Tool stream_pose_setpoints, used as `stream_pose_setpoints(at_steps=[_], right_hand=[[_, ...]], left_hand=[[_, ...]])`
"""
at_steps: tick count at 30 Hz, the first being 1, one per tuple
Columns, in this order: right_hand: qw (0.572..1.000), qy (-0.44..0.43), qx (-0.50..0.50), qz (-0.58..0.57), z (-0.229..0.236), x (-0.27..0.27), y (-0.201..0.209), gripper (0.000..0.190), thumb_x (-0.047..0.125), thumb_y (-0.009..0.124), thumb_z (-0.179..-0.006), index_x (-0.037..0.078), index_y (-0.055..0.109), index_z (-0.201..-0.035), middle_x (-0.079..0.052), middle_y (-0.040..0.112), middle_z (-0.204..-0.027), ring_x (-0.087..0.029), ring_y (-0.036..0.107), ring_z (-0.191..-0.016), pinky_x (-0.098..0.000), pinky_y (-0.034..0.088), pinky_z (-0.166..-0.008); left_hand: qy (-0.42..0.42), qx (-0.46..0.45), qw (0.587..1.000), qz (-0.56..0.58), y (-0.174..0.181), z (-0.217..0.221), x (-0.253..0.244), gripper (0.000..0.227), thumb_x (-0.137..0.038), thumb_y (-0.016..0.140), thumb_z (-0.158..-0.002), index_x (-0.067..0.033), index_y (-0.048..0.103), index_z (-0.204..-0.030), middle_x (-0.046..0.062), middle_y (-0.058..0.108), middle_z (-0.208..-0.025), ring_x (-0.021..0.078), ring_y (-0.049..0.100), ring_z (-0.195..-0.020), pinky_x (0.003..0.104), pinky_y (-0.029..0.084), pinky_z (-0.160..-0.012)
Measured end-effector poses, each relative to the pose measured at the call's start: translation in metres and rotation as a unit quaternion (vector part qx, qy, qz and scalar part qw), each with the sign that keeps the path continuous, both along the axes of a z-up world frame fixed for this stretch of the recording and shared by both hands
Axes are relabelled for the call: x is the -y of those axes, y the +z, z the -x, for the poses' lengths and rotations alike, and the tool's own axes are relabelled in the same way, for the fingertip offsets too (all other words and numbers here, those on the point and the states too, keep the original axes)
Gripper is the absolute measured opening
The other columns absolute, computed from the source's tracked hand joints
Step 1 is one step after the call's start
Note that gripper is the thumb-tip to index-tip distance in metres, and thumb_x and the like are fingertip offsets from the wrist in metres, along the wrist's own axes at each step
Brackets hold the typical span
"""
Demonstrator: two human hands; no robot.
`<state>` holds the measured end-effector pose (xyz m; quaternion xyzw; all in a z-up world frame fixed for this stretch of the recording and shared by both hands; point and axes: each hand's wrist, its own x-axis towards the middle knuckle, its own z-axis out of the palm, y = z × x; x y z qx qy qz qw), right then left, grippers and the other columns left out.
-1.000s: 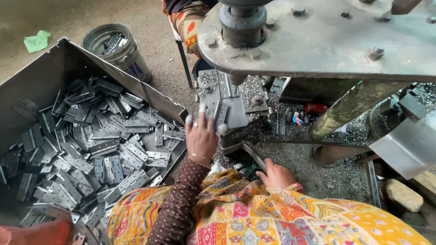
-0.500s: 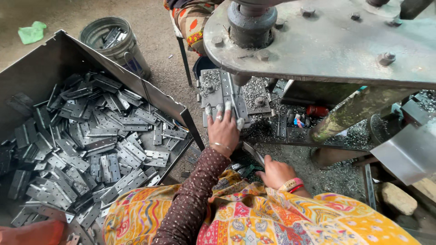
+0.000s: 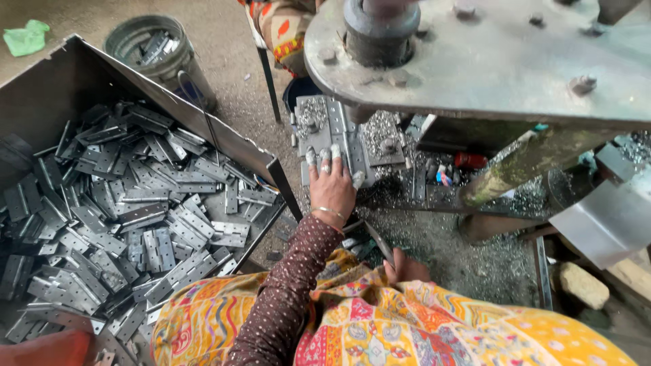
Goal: The person repeatedly picks up metal brackets from a bin, places them into a press machine, and operates the press to process them. The processed brackets are then returned to the bin. The cycle repeats continuously throughout the clip.
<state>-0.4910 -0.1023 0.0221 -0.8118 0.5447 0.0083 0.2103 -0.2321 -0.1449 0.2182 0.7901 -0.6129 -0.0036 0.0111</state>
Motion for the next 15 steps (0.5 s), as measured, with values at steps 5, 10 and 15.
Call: stream_pose_setpoints(at_steps=[5, 10, 15], right_hand=[[0.992, -0.006, -0.042, -0.118, -0.008, 0.017, 0.052, 0.046, 0.046, 0.06, -0.089, 0.012, 0.049, -0.117, -0.017, 0.072, -0.078, -0.038, 0.073, -0.07, -0.0496, 0.057, -0.064], [0.992, 0.064, -0.093, -0.053, -0.005, 0.033, 0.083, 0.049, 0.051, 0.064, -0.09, 0.008, 0.053, -0.11, -0.018, 0.072, -0.08, -0.036, 0.072, -0.073, -0.0485, 0.058, -0.065], [0.997, 0.019, -0.054, -0.047, -0.003, 0.018, 0.023, 0.047, 0.047, 0.058, -0.09, 0.014, 0.048, -0.122, -0.017, 0.07, -0.083, -0.039, 0.071, -0.066, -0.0508, 0.055, -0.059]], left_hand=[[-0.009, 0.017, 1.0, 0.006, 0.003, -0.002, 0.006, 0.049, -0.028, 0.048, -0.095, -0.0048, 0.051, -0.138, 0.015, 0.038, -0.153, 0.0309, 0.036, -0.14, 0.055, 0.021, -0.117], [-0.004, -0.035, 0.998, -0.044, -0.001, -0.008, 0.022, 0.037, -0.024, 0.047, -0.103, -0.0066, 0.057, -0.134, 0.014, 0.042, -0.154, 0.0297, 0.038, -0.144, 0.054, 0.024, -0.12], [0.007, -0.022, 0.999, 0.045, -0.004, -0.013, 0.035, 0.042, -0.028, 0.047, -0.1, -0.0034, 0.058, -0.132, 0.016, 0.043, -0.148, 0.032, 0.042, -0.137, 0.054, 0.026, -0.115]])
